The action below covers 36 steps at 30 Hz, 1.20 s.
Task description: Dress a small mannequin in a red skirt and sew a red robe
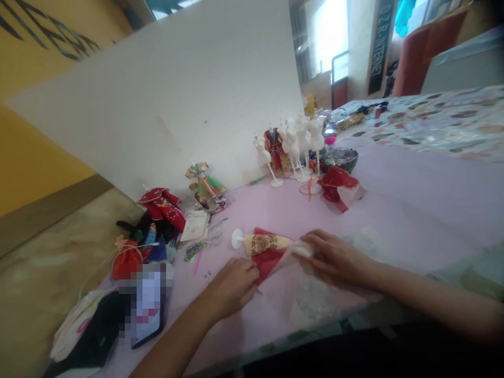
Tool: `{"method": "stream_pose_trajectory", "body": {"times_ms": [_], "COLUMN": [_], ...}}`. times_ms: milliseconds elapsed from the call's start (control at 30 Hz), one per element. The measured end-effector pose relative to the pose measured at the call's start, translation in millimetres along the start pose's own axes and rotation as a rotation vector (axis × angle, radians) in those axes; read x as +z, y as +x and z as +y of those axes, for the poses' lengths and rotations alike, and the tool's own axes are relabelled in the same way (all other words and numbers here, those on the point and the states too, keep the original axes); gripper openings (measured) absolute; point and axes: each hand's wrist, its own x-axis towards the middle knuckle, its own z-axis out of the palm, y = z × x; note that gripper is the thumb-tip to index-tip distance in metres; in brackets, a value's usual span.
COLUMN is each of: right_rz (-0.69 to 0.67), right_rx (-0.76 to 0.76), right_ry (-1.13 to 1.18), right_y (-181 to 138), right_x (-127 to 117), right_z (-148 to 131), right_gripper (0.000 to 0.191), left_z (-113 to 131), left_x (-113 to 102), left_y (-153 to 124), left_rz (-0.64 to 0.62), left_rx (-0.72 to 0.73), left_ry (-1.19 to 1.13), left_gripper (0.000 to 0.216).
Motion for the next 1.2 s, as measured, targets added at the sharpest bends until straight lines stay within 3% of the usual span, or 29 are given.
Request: {"method": "stream_pose_trajectory", "body": {"times_ms": [133,200,433,600,733,833,1033,1200], "right_rz": [-0.001,0.008,0.031,0.008,0.006,0.005,-0.01,0.012], "right_rx": [0.008,0.004,-0.02,0.003,-0.002,-0.005,0.007,-0.009], "right_ry": [0.007,0.012,0.017,0.01,0.007,0.005,0.005,0.014], "right_y": [0.0,-0.5,-2.3,-1.4,-1.2,-2.0,-3.3,-2.7], "right_x": [-0.2,0.5,2.0,-1.1,-1.8,-1.5,-0.6,1.3], "right_z": [-1.6,-1.0,0.6,-2.4,-2.3,-2.1,-1.6,2.1], "right_gripper": [0.036,0.035,0.035,0.035,0.037,0.036,0.036,0.037], "left_z": [-12.2,-18.8,-22.1,-26.1,-30.7,-36.8,-38.1,1.0], "left_x": [-1.5,3.7,33.8,29.0,13.0,-2.2,-11.8,17.9], "left_y": [16.2,27.9,59.6,65.5,69.5,79.0,102.5,96.5], "left_rz": [0.231,0.268,0.23,0.149,0.035,0.02,0.181,0.341], "left_rx": [-0.289,-0.402,-0.439,-0.4,-0.34,-0.346,-0.367,-0.142], "left_ry": [-0.145,-0.129,0.003,0.075,0.153,0.22,0.29,-0.079], "left_gripper": [0.019,0.021,0.013,0.018,0.019,0.018,0.025,0.019]}}
